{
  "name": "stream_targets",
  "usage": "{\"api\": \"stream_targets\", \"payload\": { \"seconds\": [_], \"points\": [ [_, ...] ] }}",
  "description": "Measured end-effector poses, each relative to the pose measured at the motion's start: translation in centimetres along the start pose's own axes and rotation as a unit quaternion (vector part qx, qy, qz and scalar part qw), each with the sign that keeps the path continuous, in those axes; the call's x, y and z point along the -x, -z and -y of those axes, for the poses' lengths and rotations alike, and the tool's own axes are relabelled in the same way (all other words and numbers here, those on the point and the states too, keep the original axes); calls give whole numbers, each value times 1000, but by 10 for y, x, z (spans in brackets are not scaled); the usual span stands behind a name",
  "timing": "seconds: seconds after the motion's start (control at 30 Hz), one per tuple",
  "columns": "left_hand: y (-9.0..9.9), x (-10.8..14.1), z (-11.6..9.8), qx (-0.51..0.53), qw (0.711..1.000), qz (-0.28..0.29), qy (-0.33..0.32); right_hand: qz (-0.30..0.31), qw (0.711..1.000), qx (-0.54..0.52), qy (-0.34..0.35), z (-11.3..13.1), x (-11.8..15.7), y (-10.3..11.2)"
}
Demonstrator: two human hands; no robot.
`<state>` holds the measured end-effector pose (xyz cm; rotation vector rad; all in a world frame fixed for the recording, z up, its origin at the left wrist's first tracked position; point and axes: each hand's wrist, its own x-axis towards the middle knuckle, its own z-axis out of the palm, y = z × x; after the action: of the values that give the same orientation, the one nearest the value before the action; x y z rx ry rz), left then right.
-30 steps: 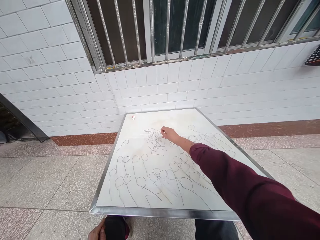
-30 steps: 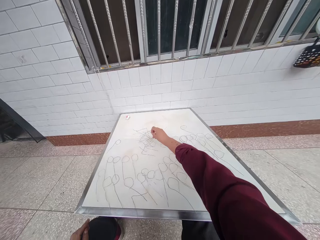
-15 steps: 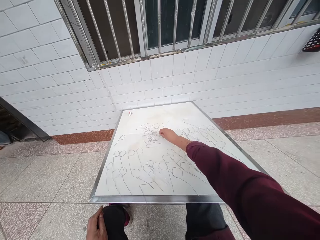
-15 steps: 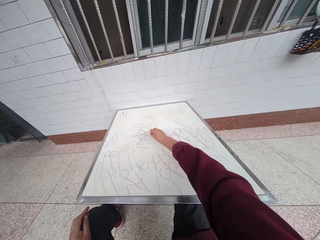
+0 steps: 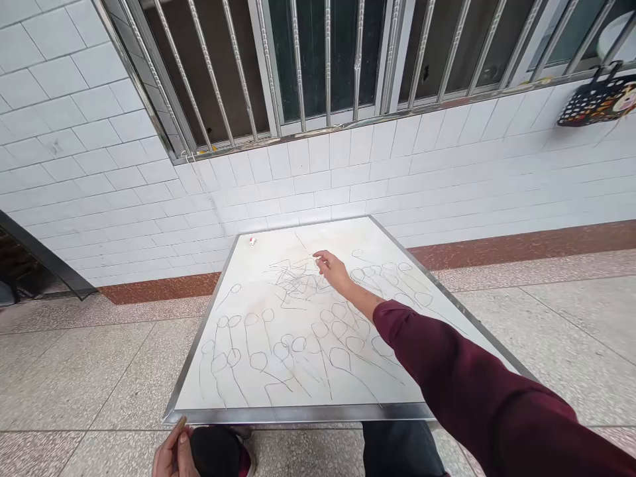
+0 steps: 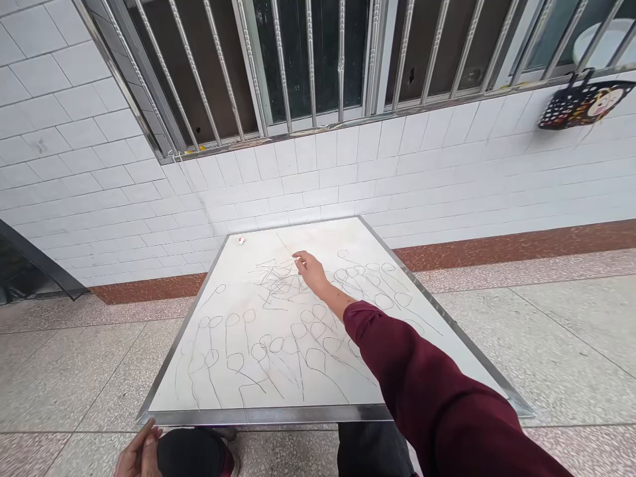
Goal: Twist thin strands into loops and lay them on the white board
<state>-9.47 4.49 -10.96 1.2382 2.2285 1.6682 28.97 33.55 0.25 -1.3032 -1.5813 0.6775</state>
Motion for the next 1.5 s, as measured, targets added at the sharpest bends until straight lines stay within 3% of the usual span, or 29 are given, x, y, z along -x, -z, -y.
{"api": "stream_targets", "payload": {
  "seconds": [0.13, 0.23, 0.3, 0.37, 0.4, 0.47, 0.53, 0.63, 0.73, 0.83, 0.9, 1.03, 1.13, 1.23, 1.5],
  "points": [
    [-12, 2, -89, 39, 992, 81, -85, 43, 997, -56, 21, 32, 37, 7],
    [-20, 4, -157, 52, 968, 125, -209, 130, 986, -103, 17, 56, 80, 15],
    [-25, 4, -191, 72, 952, 159, -253, 188, 974, -128, 26, 70, 109, 22],
    [-30, 2, -211, 111, 958, 166, -204, 197, 971, -107, 89, 81, 135, 29],
    [-32, 0, -215, 147, 965, 171, -137, 191, 968, -82, 138, 84, 146, 33],
    [-35, -2, -217, 253, 943, 213, 42, 177, 953, -27, 244, 89, 164, 39],
    [-35, -1, -212, 308, 890, 292, 167, 174, 928, 16, 330, 89, 180, 44],
    [-30, 9, -203, 347, 818, 391, 239, 177, 896, 69, 401, 87, 198, 49],
    [-22, 20, -198, 390, 767, 424, 282, 176, 872, 140, 435, 87, 212, 50],
    [-14, 26, -194, 395, 759, 425, 295, 175, 854, 193, 450, 91, 223, 49],
    [-10, 26, -191, 391, 760, 424, 298, 169, 858, 203, 440, 94, 230, 46],
    [-2, 25, -186, 373, 779, 421, 276, 129, 902, 154, 383, 97, 243, 36],
    [2, 24, -185, 347, 793, 431, 254, 33, 950, 65, 305, 95, 252, 31],
    [4, 24, -185, 335, 797, 438, 246, -27, 964, 39, 261, 95, 256, 30],
    [4, 29, -188, 337, 778, 466, 252, 70, 929, 133, 338, 97, 261, -3]
  ]
}}
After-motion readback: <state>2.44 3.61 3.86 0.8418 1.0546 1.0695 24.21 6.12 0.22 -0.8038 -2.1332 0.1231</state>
